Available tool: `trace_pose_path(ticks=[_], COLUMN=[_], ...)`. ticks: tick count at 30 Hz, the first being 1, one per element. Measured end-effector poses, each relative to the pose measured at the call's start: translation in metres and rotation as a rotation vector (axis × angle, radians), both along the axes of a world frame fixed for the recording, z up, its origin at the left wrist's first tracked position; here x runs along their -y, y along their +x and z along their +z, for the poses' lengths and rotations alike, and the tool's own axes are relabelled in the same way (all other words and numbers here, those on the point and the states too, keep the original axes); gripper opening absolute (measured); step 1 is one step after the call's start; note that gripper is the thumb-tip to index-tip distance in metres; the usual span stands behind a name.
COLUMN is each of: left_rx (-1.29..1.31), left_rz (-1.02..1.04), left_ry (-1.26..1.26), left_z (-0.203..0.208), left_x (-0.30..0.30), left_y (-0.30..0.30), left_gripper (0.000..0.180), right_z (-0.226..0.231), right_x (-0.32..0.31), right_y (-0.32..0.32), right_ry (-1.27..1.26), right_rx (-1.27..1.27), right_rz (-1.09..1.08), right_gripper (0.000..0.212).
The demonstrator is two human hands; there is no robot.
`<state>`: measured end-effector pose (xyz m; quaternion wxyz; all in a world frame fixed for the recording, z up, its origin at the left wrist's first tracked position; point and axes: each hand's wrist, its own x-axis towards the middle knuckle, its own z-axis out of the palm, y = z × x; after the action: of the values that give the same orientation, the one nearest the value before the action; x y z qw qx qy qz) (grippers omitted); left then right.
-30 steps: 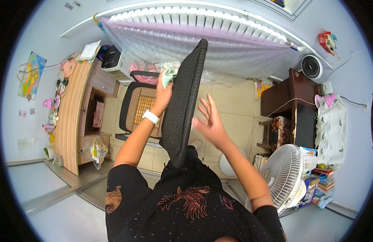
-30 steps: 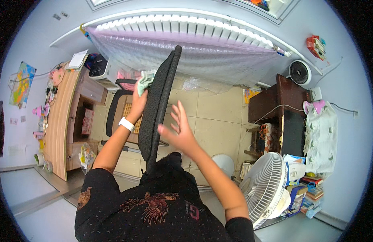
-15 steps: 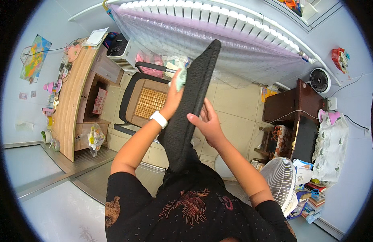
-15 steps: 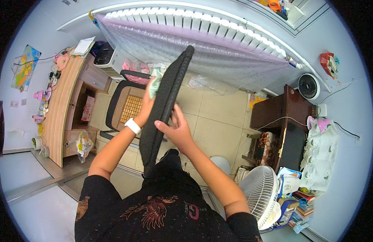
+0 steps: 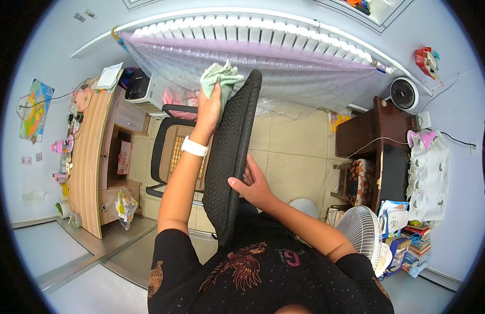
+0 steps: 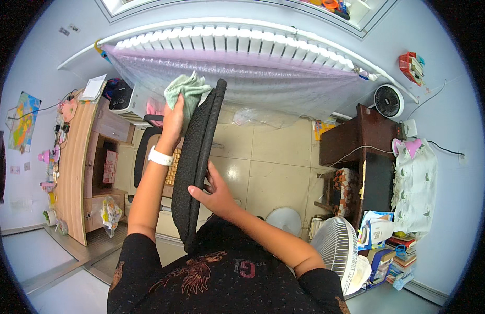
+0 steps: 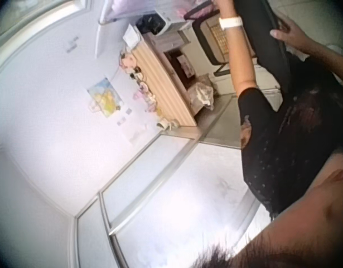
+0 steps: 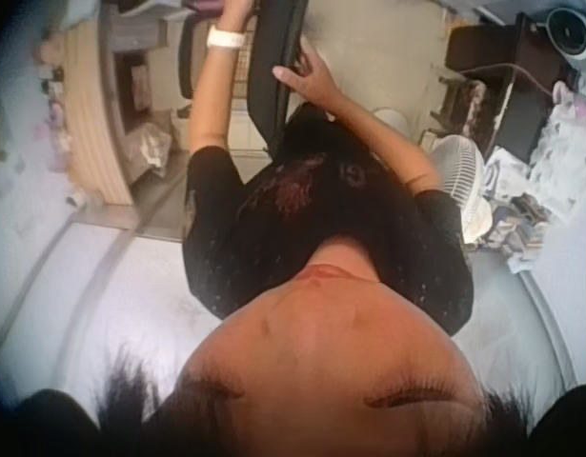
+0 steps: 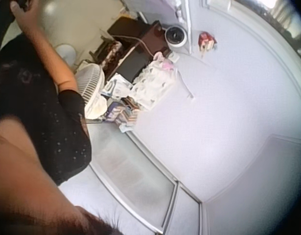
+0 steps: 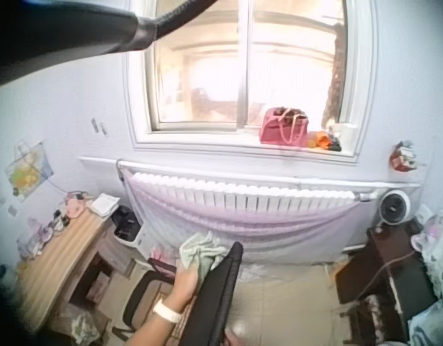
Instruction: The person wipes various surfaces in a room using a green cloth. They clean a radiator, a wardrobe door, a desk, a chair, and a small table, moving items like a pink lamp and a basket to reach the surfaces underneath.
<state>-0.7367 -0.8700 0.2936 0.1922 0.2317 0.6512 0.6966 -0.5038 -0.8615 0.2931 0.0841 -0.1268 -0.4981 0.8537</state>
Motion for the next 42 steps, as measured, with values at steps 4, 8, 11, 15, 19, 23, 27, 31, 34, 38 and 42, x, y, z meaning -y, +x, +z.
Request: trace_pose_path(ticks=[4,8,11,15,19,23,27,31,34,38,42], left_rx=[-0.633,-0.916,-0.925,-0.579,-0.149,-0.281,-0.198,-0.386,-0.432,-0.476,-0.428], left_rz=[-0.097,-0.184,-0.166,0.116,0.224,0.079,0.045,-0.101,-0.05,0.087,0.126], left_ry=[-0.243,-0.587,-0.776,-0.711,-0.476,-0.591,-0.556,-0.519,-0.566,-0.636,-0.676], left_z=[0.011,0.049,0.064,0.056,0.053,0.055,0.041,0.051,0.075,0.088,0.089], left_x=[-0.015,0.041,0.078,0.077,0.025,-0.064,-0.117,-0.125,-0.114,-0.108,-0.124], left_y=[0.034,0.075,0.115,0.137,0.105,0.044,-0.006,0.003,0.026,0.046,0.037], left_gripper=[0.054,0.068,0.072,0.051,0.03,0.027,0.033,0.052,0.057,0.06,0.056], right_z=[0.0,0.006,-0.008,-0.017,-0.006,-0.013,-0.033,-0.078,-0.098,-0.127,-0.143], right_x=[-0.01,-0.038,-0.063,-0.098,-0.15,-0.201,-0.238,-0.272,-0.297,-0.318,-0.343], right_y=[0.005,0.014,0.018,0.006,-0.018,-0.016,0.002,0.02,0.023,0.017,-0.002], right_ry=[0.091,0.277,0.471,0.531,0.66,0.611,0.599,0.484,0.424,0.224,0.24], right_rx=[0.029,0.061,-0.074,-0.037,-0.01,-0.047,0.07,0.137,0.252,0.245,0.293], right_rz=[0.066,0.182,0.295,0.42,0.656,0.56,0.585,0.611,0.729,0.66,0.652], right_gripper=[0.088,0.096,0.093,0.078,0.064,0.065,0.066,0.063,0.06,0.051,0.046])
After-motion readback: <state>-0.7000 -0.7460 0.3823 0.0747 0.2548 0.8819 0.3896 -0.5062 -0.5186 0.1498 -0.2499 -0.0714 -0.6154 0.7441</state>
